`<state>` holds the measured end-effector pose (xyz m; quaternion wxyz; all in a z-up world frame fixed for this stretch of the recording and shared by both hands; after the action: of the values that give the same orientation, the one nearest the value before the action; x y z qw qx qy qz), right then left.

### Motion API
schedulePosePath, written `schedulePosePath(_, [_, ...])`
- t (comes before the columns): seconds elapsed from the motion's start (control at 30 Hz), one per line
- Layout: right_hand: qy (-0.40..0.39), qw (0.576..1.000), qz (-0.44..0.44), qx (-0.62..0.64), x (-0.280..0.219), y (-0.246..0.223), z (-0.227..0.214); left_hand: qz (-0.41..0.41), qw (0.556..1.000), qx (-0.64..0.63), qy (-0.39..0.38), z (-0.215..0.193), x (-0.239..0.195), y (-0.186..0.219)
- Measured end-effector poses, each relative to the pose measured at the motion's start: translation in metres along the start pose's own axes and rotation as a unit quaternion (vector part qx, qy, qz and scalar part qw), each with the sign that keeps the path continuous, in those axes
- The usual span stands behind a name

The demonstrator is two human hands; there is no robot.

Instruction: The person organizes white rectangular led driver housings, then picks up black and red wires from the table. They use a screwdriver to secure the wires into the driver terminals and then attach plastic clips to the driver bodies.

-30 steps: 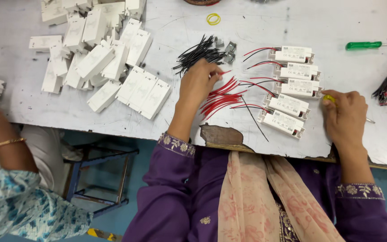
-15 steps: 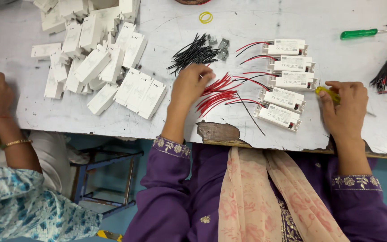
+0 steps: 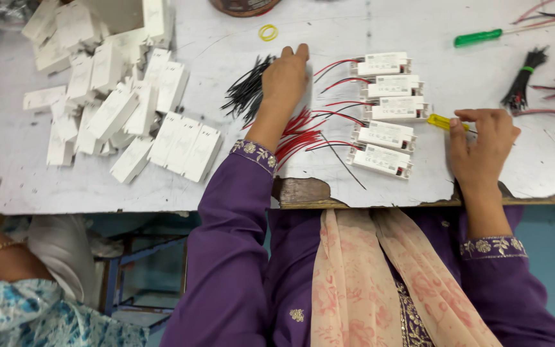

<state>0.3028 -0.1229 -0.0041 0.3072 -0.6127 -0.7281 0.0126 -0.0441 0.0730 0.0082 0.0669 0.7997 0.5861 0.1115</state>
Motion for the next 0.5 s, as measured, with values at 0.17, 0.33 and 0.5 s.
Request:
schedulePosePath(0.17, [0.009,1.000,-0.015,0.016,0.000,-0.005,-0.003,0.020,1.000,-0.004,-0.003,0.007,0.012,-0.001])
schedulePosePath(0.33, [0.033,0.998,-0.031,0.043,0.002,-0.013,-0.012,0.004,0.810,-0.586,0.001,-0.041,-0.023,-0.063])
schedulePosePath(0.5, [0.000,0.972,-0.017,0.234,0.008,-0.084,-0.010,0.058,0.668,-0.737,-0.087,-0.009,-0.105,0.020])
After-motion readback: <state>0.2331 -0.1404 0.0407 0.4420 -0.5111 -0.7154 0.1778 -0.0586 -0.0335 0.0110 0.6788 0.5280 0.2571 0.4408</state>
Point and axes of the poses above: each hand's wrist, its own x-axis towards the middle knuckle, its own z-axis out of the palm, y = z × x, the point moved 8 cm from there along x, towards the middle knuckle, and after that the axes turned 13 degrees about -y, right-handed, at the moved point
